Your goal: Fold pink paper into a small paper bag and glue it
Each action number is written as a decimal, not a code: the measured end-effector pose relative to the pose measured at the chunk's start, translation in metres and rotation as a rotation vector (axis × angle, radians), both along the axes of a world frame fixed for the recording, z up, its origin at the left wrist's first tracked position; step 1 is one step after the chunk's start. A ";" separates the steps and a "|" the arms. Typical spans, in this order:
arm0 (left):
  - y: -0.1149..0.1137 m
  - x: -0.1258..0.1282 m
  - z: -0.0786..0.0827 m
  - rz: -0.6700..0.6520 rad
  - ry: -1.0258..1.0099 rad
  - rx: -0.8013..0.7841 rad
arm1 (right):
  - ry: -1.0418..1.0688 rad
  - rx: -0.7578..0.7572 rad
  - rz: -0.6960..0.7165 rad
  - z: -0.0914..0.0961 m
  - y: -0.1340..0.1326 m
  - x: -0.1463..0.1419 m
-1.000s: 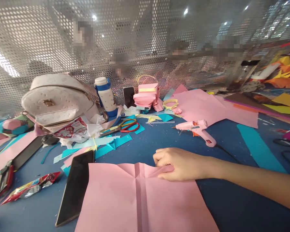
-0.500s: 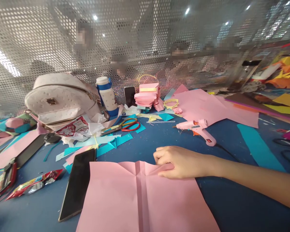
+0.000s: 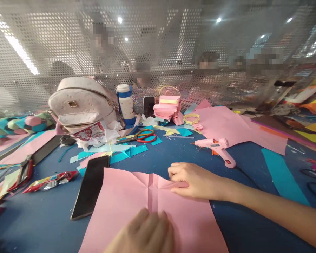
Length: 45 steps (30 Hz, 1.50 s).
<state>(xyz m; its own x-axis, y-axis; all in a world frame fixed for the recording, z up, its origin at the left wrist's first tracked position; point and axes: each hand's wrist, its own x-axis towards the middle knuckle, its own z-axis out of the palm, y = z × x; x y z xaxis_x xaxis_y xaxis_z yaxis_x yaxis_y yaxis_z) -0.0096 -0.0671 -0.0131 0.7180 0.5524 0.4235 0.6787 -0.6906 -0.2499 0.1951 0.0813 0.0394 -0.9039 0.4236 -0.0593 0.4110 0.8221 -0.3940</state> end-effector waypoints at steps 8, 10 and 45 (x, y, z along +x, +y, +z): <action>0.013 0.002 0.001 0.085 0.072 0.168 | 0.006 -0.076 0.005 0.000 -0.004 -0.003; 0.012 0.002 -0.003 0.108 0.085 0.159 | -0.004 -0.061 0.034 0.001 -0.004 -0.002; 0.012 0.007 -0.004 0.074 0.126 0.187 | -0.092 0.479 -0.073 -0.003 -0.048 0.119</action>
<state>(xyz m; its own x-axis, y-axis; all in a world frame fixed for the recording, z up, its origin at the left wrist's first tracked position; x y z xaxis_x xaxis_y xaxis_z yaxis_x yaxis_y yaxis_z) -0.0027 -0.0547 -0.0175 0.7321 0.5260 0.4330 0.6812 -0.5735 -0.4551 0.3145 0.0333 0.0366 -0.8709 0.4849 0.0795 0.4898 0.8696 0.0621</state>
